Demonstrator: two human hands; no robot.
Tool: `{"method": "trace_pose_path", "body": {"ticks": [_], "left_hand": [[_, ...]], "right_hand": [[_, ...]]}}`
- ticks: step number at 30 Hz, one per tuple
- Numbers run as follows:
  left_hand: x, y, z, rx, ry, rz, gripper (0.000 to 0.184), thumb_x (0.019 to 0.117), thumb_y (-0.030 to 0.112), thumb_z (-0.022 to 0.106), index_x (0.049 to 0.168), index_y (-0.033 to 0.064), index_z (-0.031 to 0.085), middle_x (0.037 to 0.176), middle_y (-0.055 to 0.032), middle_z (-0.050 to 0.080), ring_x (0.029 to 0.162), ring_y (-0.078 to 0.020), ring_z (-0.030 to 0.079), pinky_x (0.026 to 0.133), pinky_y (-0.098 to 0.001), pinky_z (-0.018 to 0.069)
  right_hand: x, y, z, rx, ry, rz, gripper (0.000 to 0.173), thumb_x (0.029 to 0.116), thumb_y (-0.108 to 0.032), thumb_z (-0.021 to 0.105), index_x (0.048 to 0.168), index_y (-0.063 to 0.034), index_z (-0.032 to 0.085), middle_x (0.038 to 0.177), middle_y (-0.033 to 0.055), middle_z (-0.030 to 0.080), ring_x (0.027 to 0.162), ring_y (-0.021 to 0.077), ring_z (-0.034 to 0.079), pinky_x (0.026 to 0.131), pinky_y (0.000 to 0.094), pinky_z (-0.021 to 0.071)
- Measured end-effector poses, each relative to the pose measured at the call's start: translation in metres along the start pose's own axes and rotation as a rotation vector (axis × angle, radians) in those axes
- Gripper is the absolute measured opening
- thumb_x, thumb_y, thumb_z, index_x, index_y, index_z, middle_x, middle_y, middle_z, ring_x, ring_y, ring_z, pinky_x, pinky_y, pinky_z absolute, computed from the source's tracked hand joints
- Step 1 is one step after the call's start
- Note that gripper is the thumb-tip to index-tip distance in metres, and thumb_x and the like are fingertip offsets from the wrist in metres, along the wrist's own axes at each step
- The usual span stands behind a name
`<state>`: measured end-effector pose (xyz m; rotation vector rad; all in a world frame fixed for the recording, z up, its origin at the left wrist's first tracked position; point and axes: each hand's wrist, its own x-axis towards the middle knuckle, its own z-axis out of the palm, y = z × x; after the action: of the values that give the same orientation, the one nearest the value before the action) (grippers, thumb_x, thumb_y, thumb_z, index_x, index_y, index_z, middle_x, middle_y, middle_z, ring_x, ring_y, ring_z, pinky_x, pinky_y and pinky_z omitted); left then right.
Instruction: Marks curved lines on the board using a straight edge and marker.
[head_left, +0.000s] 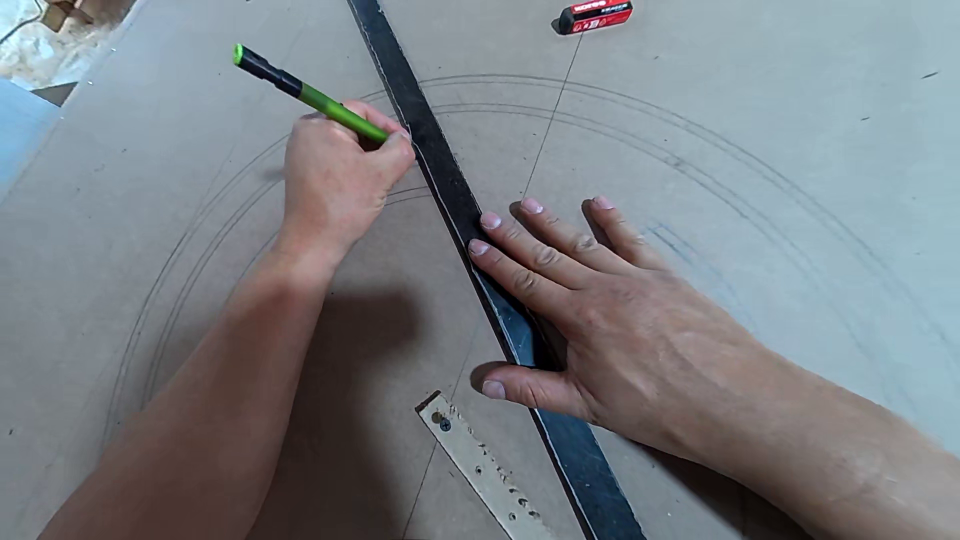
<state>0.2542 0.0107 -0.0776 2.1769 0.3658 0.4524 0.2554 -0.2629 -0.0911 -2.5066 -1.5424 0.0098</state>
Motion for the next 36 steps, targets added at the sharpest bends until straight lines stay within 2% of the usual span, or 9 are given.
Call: {"method": "trace_pose_path", "body": {"ticks": [9,11,13,16,19,22,24,28,36], "left_hand": [[-0.057,0.021,0.002,0.002,-0.060,0.021,0.004,0.0917,0.015,0.070,0.093,0.0149,0.075,0.071,0.0051,0.069,0.056,-0.0042,0.063,0.047,-0.0214,0.0516],[-0.077,0.026,0.002,-0.015,-0.092,0.081,0.007,0.0913,0.015,0.068,0.094,0.0132,0.074,0.071,0.0059,0.068,0.055,-0.0031,0.060,0.046,-0.0215,0.0496],[-0.100,0.032,0.003,-0.055,-0.133,0.120,0.006,0.0901,0.012,0.068,0.094,0.0110,0.074,0.068,0.0070,0.065,0.052,-0.0011,0.055,0.043,-0.0185,0.0452],[-0.119,0.036,0.001,-0.085,-0.220,0.123,0.009,0.0906,0.013,0.069,0.097,0.0135,0.074,0.069,0.0090,0.064,0.052,0.0002,0.055,0.043,-0.0151,0.0456],[-0.117,0.034,-0.001,-0.157,-0.263,0.113,0.008,0.0909,0.010,0.070,0.098,0.0117,0.075,0.069,0.0064,0.064,0.051,-0.0029,0.055,0.043,-0.0167,0.0457],[-0.116,0.033,-0.003,-0.148,-0.286,0.119,0.008,0.0900,0.012,0.071,0.097,0.0136,0.075,0.071,0.0074,0.067,0.054,-0.0026,0.058,0.045,-0.0167,0.0496],[-0.113,0.033,-0.002,-0.141,-0.273,0.136,0.008,0.0895,0.011,0.071,0.096,0.0132,0.076,0.070,0.0076,0.065,0.053,-0.0016,0.057,0.044,-0.0163,0.0480],[-0.097,0.029,0.002,-0.017,-0.131,0.153,0.007,0.0904,0.012,0.070,0.095,0.0133,0.075,0.069,0.0091,0.066,0.051,0.0013,0.055,0.044,-0.0156,0.0459],[-0.038,0.022,0.008,0.085,0.038,-0.084,0.007,0.0964,0.019,0.069,0.097,0.0172,0.076,0.073,0.0068,0.071,0.060,-0.0019,0.064,0.053,-0.0211,0.0530]], "right_hand": [[0.000,-0.001,0.000,0.015,-0.012,0.002,0.101,0.0864,-0.091,0.028,0.162,-0.0255,0.036,0.169,-0.0013,0.032,0.157,0.0262,0.026,0.124,0.0677,0.0149],[0.000,-0.001,0.000,0.021,-0.006,0.007,0.102,0.0856,-0.092,0.028,0.162,-0.0254,0.037,0.169,-0.0013,0.033,0.157,0.0262,0.027,0.124,0.0678,0.0156],[0.000,0.000,0.000,0.025,-0.004,0.010,0.101,0.0856,-0.092,0.028,0.162,-0.0258,0.037,0.169,-0.0013,0.033,0.157,0.0263,0.027,0.124,0.0678,0.0155],[-0.001,0.000,0.000,0.030,0.001,0.007,0.101,0.0861,-0.091,0.027,0.162,-0.0250,0.038,0.169,-0.0001,0.033,0.157,0.0270,0.027,0.124,0.0680,0.0142],[-0.001,-0.001,0.000,0.028,0.004,0.002,0.101,0.0865,-0.091,0.028,0.162,-0.0244,0.038,0.169,0.0005,0.033,0.157,0.0275,0.027,0.124,0.0686,0.0145],[-0.001,0.000,0.001,0.032,0.009,0.000,0.101,0.0865,-0.091,0.029,0.162,-0.0242,0.038,0.169,0.0006,0.032,0.157,0.0273,0.026,0.124,0.0688,0.0141],[0.001,0.001,0.002,0.024,0.020,-0.003,0.100,0.0863,-0.091,0.029,0.162,-0.0253,0.038,0.169,0.0000,0.032,0.157,0.0269,0.026,0.124,0.0686,0.0148],[0.000,0.001,0.004,0.012,0.041,-0.001,0.100,0.0859,-0.091,0.027,0.161,-0.0267,0.039,0.168,-0.0017,0.034,0.157,0.0267,0.028,0.123,0.0683,0.0177],[0.001,0.002,0.008,0.008,0.061,-0.002,0.099,0.0862,-0.091,0.028,0.161,-0.0279,0.039,0.168,-0.0030,0.033,0.157,0.0253,0.027,0.124,0.0674,0.0181]]}}
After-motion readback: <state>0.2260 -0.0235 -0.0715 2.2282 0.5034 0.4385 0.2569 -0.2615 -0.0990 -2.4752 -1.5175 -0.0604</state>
